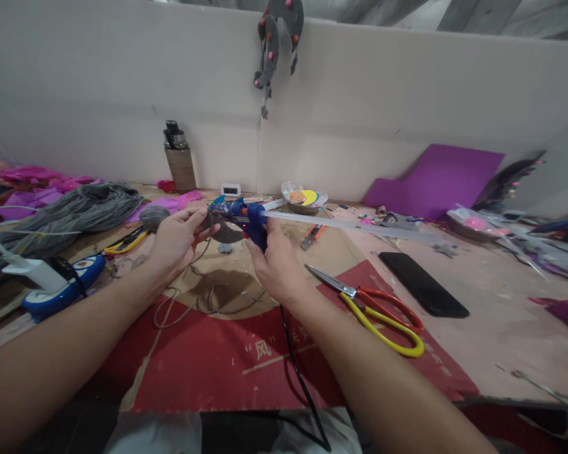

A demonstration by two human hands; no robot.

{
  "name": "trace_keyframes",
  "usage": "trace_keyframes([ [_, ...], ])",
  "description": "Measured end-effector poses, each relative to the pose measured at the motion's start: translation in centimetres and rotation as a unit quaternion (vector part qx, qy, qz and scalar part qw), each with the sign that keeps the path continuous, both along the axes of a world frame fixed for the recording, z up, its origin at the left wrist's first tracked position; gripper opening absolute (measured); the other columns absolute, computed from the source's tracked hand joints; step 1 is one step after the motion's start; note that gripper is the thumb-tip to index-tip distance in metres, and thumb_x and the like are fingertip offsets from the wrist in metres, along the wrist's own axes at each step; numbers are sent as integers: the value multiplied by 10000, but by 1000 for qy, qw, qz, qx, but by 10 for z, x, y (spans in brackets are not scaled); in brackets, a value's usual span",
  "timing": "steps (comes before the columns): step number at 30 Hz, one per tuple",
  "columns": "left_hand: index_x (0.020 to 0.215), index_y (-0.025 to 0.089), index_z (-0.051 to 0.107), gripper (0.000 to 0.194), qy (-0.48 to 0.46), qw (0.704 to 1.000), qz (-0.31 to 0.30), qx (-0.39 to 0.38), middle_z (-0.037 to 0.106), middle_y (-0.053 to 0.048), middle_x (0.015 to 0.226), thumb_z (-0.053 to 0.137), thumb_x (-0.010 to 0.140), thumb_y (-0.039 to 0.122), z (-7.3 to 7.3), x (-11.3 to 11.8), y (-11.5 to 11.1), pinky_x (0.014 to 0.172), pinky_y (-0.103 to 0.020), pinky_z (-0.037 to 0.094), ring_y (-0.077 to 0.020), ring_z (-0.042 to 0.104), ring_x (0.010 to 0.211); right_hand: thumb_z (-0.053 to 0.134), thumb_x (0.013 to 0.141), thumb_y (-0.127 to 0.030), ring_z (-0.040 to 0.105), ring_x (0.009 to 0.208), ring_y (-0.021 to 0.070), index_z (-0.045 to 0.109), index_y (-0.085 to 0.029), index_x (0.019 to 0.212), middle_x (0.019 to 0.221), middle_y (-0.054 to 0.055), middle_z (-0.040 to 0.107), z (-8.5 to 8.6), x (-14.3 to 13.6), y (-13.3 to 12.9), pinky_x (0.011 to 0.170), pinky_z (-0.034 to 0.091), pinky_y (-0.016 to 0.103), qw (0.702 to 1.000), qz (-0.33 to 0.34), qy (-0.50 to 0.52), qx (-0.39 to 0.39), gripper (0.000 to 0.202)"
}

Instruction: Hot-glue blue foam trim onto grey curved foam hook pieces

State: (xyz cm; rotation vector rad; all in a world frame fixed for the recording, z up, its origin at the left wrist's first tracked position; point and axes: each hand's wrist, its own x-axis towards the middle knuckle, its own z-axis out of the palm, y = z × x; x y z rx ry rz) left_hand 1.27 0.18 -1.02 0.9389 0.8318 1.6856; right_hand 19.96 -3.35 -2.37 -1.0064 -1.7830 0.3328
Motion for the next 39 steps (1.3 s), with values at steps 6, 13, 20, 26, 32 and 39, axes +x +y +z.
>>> trace_keyframes([
  [6, 704, 121, 664, 175, 1, 1000, 0, -6, 629, -11, 722, 791, 684, 240, 2, 0, -2, 715, -294, 586, -90, 587, 647, 538, 889, -268, 633, 1104, 260, 466, -226, 1229, 1187, 116, 651, 0, 0, 0, 976, 504, 470, 1000, -4, 4, 3, 350],
  [13, 707, 127, 669, 198, 6, 1000, -7, 3, 637, -7, 728, 808, 656, 257, 0, -1, 0, 701, -280, 586, -86, 590, 644, 541, 888, -258, 634, 1106, 251, 466, -232, 1235, 1184, 110, 660, 2, 0, -1, 968, 510, 453, 1000, -2, 13, -2, 355],
  [20, 704, 120, 676, 173, 1, 1000, -2, -2, 632, -8, 714, 796, 685, 243, 1, 1, -1, 681, -275, 589, -87, 594, 640, 539, 889, -265, 620, 1125, 260, 474, -232, 1244, 1201, 113, 650, -1, 0, -1, 978, 501, 465, 1000, -7, 8, -2, 362],
  [26, 704, 123, 667, 181, 6, 1000, 0, -5, 627, -2, 708, 797, 685, 248, 3, 1, -3, 707, -290, 590, -88, 598, 633, 542, 883, -264, 624, 1119, 265, 476, -238, 1251, 1189, 110, 653, 0, 0, -1, 979, 498, 474, 1000, -9, 7, 3, 375],
  [32, 708, 118, 676, 157, 7, 1000, -3, -3, 649, -22, 738, 778, 686, 236, 2, 0, -2, 695, -273, 586, -102, 616, 678, 538, 882, -261, 610, 1143, 273, 483, -232, 1231, 1193, 117, 647, 1, -1, -2, 987, 493, 474, 1000, -15, 6, 4, 355],
  [39, 697, 129, 671, 171, 11, 1000, 4, 1, 643, -11, 719, 788, 675, 251, 2, 0, -2, 712, -282, 582, -93, 594, 650, 535, 884, -263, 599, 1153, 280, 466, -232, 1255, 1185, 118, 642, 1, -1, -1, 986, 486, 489, 1000, -21, 6, -1, 378],
])
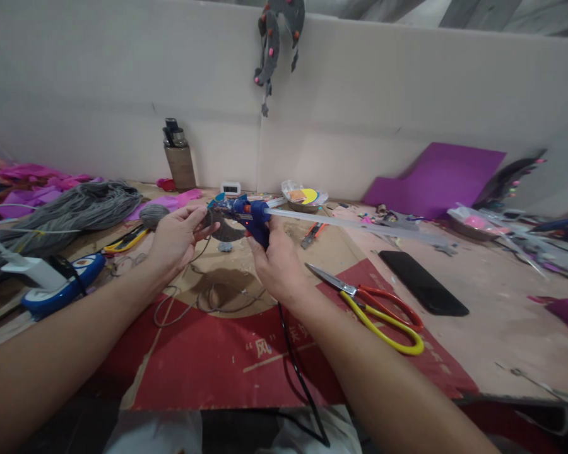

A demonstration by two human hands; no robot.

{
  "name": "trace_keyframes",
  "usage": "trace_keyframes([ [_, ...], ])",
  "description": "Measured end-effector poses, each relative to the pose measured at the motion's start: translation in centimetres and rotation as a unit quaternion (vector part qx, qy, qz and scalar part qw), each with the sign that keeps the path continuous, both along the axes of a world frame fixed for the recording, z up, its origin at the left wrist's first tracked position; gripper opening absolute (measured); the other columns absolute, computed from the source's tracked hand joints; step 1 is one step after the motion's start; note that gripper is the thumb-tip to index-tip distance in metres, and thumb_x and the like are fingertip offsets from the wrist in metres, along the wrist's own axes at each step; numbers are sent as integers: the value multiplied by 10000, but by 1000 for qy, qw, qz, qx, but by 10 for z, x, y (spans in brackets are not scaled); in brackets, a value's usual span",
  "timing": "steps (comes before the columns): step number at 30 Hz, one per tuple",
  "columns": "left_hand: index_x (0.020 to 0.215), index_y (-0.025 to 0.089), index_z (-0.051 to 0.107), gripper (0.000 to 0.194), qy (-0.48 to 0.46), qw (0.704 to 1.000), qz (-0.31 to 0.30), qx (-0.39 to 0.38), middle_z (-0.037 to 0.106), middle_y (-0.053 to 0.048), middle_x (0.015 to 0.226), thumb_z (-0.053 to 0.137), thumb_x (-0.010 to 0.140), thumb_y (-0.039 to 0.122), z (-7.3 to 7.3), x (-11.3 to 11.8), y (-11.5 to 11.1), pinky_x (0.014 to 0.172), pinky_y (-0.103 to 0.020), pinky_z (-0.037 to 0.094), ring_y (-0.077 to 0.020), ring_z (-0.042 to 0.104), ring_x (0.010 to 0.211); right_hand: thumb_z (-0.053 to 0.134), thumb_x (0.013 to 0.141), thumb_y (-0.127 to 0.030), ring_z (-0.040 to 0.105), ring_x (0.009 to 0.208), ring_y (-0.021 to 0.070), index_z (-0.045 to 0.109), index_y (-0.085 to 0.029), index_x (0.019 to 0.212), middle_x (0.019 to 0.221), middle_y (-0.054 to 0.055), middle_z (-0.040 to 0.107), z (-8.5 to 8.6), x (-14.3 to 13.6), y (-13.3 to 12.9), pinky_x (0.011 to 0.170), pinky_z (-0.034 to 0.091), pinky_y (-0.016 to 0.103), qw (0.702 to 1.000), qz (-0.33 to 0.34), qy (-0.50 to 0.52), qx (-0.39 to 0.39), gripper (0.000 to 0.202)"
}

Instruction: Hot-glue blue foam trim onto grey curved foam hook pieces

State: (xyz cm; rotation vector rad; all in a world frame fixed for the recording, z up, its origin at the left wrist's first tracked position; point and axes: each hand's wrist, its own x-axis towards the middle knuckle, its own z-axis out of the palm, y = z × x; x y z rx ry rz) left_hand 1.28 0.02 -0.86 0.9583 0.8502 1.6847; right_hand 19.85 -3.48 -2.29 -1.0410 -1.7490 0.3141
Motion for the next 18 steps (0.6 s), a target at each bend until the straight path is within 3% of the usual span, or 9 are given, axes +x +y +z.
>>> trace_keyframes([
  [9, 705, 123, 668, 180, -3, 1000, -6, 8, 640, -14, 731, 783, 669, 256, -1, 0, 0, 710, -291, 583, -101, 600, 669, 545, 875, -260, 635, 1062, 266, 485, -224, 1247, 1157, 121, 654, 1, 1, -1, 935, 504, 464, 1000, -12, 2, 1, 379],
  [18, 703, 129, 673, 149, -3, 1000, -8, 10, 648, -12, 731, 765, 682, 245, -1, 0, 0, 698, -282, 582, -103, 600, 673, 548, 861, -252, 623, 1091, 286, 500, -225, 1218, 1149, 126, 654, 2, 1, 0, 950, 490, 498, 1000, -11, 17, 0, 362],
])
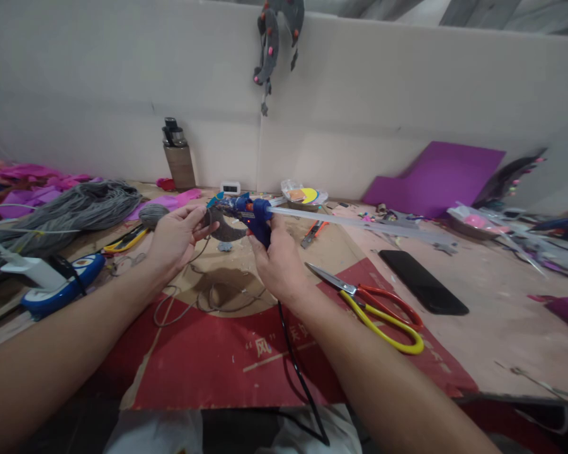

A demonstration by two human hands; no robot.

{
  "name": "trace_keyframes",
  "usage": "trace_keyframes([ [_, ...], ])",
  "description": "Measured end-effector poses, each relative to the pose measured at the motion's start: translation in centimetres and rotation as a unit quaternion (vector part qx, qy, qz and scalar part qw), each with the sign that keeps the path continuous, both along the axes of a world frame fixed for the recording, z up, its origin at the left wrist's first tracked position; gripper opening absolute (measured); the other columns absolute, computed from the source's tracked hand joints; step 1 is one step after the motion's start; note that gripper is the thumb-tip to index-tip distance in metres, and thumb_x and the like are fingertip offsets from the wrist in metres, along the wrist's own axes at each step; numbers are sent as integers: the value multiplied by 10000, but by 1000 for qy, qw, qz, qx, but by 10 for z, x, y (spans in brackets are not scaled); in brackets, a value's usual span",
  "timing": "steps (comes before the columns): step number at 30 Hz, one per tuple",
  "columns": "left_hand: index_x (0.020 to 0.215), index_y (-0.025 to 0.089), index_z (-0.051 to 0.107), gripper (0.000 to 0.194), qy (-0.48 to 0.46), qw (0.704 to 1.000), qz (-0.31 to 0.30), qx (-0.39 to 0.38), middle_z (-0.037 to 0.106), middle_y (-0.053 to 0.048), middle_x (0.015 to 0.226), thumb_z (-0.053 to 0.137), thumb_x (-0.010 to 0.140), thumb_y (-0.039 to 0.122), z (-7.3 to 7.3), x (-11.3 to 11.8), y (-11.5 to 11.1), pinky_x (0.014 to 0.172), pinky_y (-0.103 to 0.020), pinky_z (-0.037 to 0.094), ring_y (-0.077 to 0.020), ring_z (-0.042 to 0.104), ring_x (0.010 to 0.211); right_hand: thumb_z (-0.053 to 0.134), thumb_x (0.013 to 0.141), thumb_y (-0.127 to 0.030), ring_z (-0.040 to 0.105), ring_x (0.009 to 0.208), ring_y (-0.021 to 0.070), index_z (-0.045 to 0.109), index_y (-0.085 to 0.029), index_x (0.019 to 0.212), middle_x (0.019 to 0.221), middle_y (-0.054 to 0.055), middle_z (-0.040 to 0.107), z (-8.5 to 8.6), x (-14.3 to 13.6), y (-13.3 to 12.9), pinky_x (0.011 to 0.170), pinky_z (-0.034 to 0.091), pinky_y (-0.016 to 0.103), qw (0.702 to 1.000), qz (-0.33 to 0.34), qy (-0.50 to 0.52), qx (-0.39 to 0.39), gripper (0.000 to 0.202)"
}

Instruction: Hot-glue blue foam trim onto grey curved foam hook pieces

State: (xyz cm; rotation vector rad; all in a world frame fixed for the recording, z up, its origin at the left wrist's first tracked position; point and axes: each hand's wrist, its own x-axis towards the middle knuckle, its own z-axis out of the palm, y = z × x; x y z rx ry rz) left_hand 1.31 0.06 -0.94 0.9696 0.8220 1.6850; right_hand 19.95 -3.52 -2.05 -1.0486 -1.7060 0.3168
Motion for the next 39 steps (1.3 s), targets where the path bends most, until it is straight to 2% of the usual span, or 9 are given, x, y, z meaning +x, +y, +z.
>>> trace_keyframes([
  [16, 683, 117, 661, 111, -3, 1000, 8, -13, 656, -28, 751, 717, 743, 192, 8, 2, -5, 696, -286, 582, -113, 617, 693, 563, 844, -253, 615, 1100, 288, 503, -229, 1159, 1115, 110, 646, 0, 0, 0, 981, 469, 512, 1000, -22, 14, -12, 322],
  [28, 689, 118, 663, 112, -5, 1000, 4, -11, 654, -27, 748, 725, 739, 197, 7, 2, -5, 689, -274, 580, -115, 621, 708, 549, 862, -243, 620, 1101, 264, 444, -244, 1250, 1175, 99, 632, -6, 3, 6, 1007, 466, 501, 1000, -7, 25, -11, 402],
  [39, 703, 126, 658, 151, -1, 1000, 0, -7, 655, -21, 788, 761, 714, 237, 7, 1, -6, 735, -291, 580, -112, 627, 724, 545, 871, -260, 626, 1082, 266, 420, -230, 1318, 1194, 110, 632, -4, 3, 4, 995, 474, 504, 999, -13, 27, -18, 465],
])
